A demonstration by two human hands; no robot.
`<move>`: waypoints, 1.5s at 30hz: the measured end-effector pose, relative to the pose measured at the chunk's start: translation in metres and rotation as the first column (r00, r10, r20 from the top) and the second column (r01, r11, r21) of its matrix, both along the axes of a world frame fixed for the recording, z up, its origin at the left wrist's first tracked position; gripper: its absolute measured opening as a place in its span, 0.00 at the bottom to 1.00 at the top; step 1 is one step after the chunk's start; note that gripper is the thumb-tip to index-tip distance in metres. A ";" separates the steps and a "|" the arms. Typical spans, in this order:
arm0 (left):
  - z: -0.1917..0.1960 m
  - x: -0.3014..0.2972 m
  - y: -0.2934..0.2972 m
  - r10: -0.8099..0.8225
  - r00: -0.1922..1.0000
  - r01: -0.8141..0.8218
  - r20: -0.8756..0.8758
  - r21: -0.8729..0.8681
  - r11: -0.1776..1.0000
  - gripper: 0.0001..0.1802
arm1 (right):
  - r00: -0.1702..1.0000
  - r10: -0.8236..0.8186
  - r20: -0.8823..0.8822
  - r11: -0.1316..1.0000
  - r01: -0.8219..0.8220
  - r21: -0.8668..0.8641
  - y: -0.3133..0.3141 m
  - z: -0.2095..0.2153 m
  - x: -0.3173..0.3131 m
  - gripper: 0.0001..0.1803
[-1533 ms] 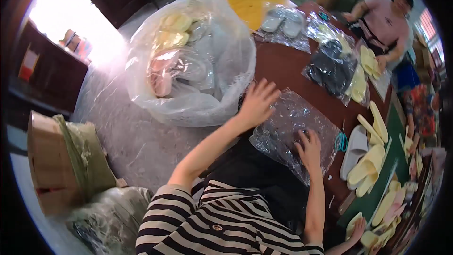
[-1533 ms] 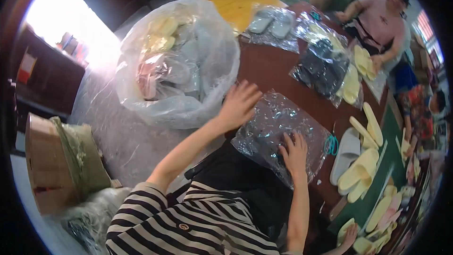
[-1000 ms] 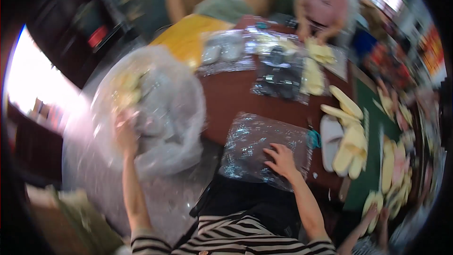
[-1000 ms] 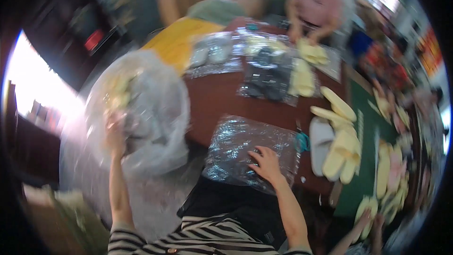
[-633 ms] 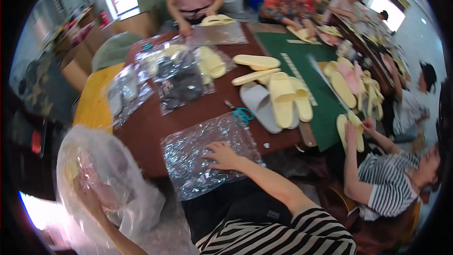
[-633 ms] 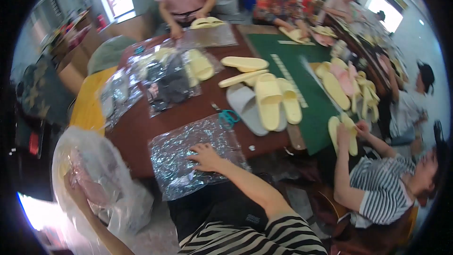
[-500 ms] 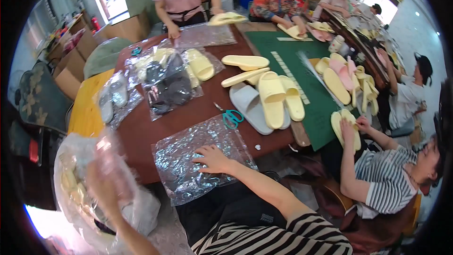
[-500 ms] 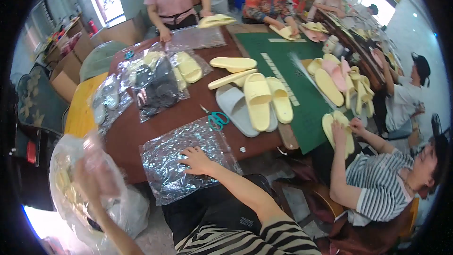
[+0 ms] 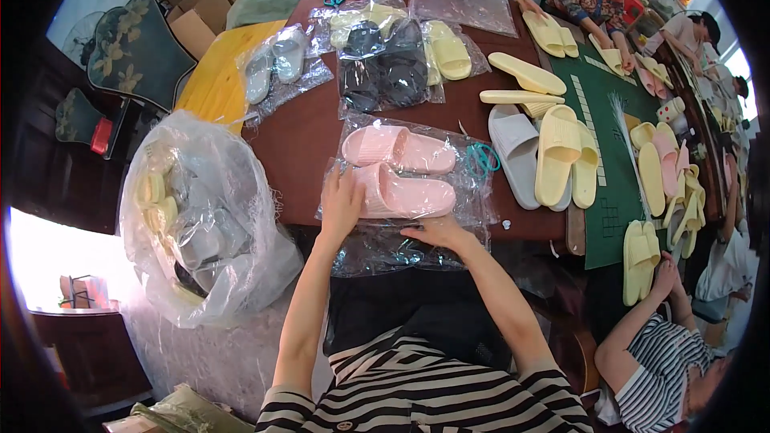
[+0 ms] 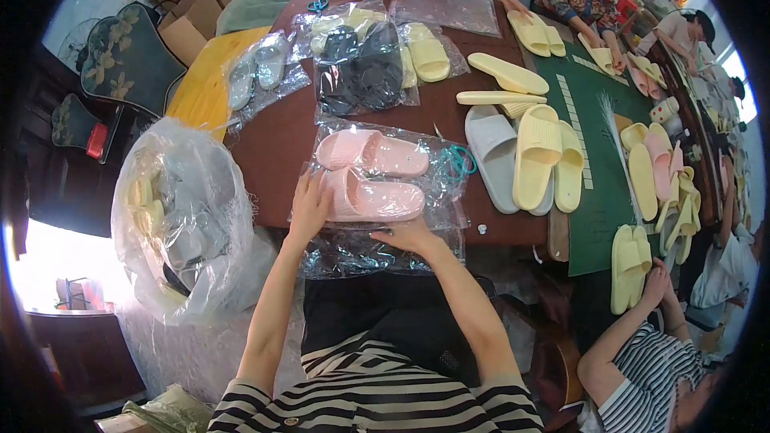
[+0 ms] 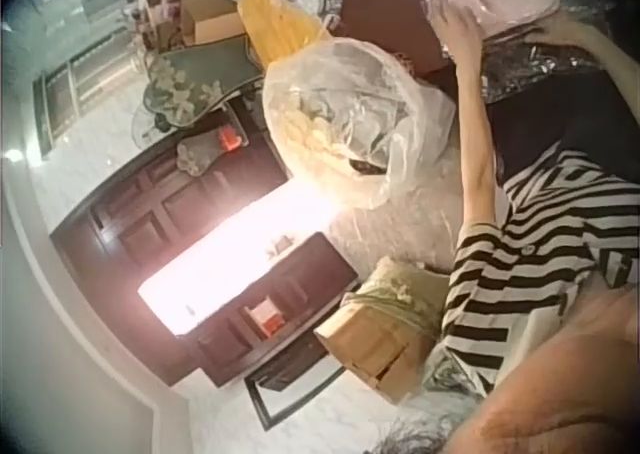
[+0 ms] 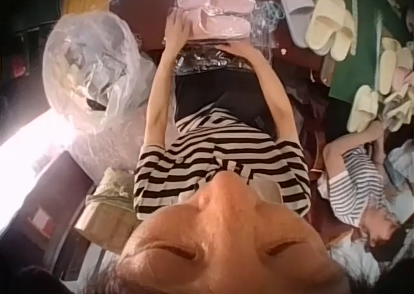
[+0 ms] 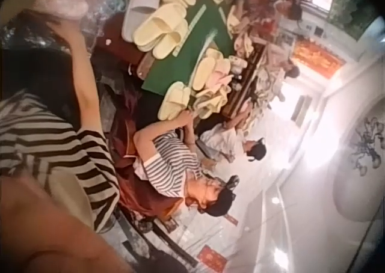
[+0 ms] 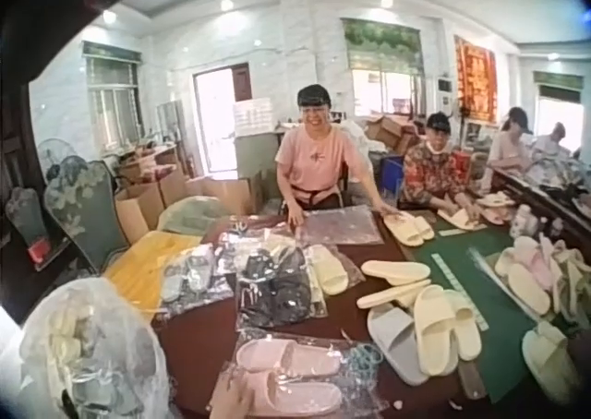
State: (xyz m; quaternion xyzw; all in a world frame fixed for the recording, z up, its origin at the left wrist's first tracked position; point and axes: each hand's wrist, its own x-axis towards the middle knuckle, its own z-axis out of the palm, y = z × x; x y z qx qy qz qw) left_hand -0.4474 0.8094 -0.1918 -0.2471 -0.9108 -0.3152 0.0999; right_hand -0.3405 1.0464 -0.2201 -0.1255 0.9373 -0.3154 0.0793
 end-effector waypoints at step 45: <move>-0.054 -0.019 -0.031 -0.048 0.989 0.050 0.141 -0.012 0.999 0.30 | 0.773 0.059 0.631 -0.042 0.634 -0.772 0.110 0.026 0.017 0.06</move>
